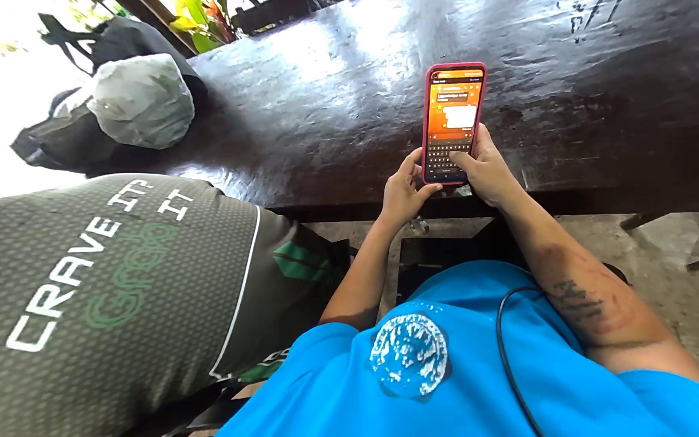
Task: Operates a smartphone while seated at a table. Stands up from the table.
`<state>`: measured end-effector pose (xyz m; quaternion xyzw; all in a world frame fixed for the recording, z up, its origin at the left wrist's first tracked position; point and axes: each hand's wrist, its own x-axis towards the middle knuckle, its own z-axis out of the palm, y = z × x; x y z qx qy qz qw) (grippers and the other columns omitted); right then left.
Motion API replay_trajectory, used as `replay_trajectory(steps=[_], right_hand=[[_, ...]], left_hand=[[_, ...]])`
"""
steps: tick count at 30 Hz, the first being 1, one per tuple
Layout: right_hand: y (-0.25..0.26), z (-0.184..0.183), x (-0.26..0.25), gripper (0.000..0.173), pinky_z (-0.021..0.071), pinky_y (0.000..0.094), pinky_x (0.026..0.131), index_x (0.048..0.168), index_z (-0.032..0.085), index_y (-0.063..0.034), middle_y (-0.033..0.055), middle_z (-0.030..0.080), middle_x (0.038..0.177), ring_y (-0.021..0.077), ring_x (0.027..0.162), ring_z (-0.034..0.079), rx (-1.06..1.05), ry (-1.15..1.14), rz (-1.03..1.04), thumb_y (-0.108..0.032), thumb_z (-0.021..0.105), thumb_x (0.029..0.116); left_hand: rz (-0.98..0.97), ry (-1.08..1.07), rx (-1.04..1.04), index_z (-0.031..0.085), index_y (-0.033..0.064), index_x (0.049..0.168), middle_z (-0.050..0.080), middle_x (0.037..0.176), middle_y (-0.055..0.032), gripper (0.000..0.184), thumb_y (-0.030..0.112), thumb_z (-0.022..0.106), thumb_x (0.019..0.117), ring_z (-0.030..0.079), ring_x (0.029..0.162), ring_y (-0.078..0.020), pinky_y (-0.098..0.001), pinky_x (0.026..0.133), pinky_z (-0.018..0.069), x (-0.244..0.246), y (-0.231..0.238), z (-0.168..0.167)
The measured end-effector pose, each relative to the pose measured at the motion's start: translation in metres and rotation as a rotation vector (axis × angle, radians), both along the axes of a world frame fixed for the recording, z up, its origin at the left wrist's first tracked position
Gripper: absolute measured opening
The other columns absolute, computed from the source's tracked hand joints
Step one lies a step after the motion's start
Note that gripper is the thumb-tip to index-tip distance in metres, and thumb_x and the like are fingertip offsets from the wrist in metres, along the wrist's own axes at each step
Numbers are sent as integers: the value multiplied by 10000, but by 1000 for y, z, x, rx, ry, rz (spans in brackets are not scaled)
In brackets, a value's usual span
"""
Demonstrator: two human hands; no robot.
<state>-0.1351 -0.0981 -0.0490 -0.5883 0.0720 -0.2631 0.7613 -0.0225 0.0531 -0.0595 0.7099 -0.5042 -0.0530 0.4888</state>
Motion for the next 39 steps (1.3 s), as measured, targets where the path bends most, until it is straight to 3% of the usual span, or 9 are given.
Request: replay_trajectory(steps=[8,14,17,20,25,31,34,36,39], right_hand=[[-1,-1,-1,584,590,325,932,1498,293,-81,114,626,1277,162,1087,688,-11,-38,13,25,543,981],[-1,-1,-3,934,598,329,931,1544,180,-95,124,588,1352,165,1135,678,-75,17,41,174,644,780],[-2,-1,-3,953,597,323,929,1547,176,-95,130,581,1355,162,1136,676,-87,36,38,185,651,769],[-2,-2,-3,877,599,325,927,1523,216,-92,122,596,1333,163,1124,681,-69,-9,51,156,634,793],[0,-1,-2,703,595,310,916,1509,255,-93,102,619,1287,140,1083,687,-55,-14,22,33,599,910],[8,-1,6,659,596,366,904,1506,300,-91,124,637,1257,155,1054,697,-151,120,-163,-150,653,953],[8,-2,7,737,600,358,902,1510,282,-94,125,633,1267,150,1062,697,-165,116,-163,-172,702,910],[11,1,6,886,594,367,917,1530,248,-101,141,617,1287,161,1079,689,-193,155,-191,-189,795,840],[16,5,7,1038,542,439,973,1571,192,-97,193,595,1325,237,1138,658,-281,278,-278,-247,862,792]], left_hand=[[-5,6,-1,449,-26,1471,713,992,-96,729,59,809,842,640,774,-99,-263,726,538,0,0,0],[10,-27,-6,463,-38,1455,706,962,-88,718,71,815,838,607,732,-81,-238,689,513,0,0,-2],[8,-21,-1,460,-36,1458,703,957,-93,718,69,811,840,612,730,-94,-251,686,518,1,0,-2],[8,-23,-2,457,-39,1458,703,956,-90,719,68,809,841,621,741,-95,-256,702,527,0,0,0],[9,-28,-4,462,-39,1455,701,952,-79,720,76,814,837,604,730,-83,-246,688,513,-1,0,0],[-1,-11,-1,463,-28,1455,716,996,-92,709,64,807,843,651,784,-108,-278,728,547,0,0,0],[-8,-1,-9,465,-28,1454,717,1011,-91,707,59,807,842,648,801,-96,-263,742,541,0,0,0],[-5,-15,-20,469,-32,1450,713,996,-90,703,63,808,841,624,769,-86,-252,714,522,0,0,-1],[-6,-30,-26,469,-36,1449,718,1009,-108,702,66,807,843,645,791,-105,-270,734,537,1,0,-2]])
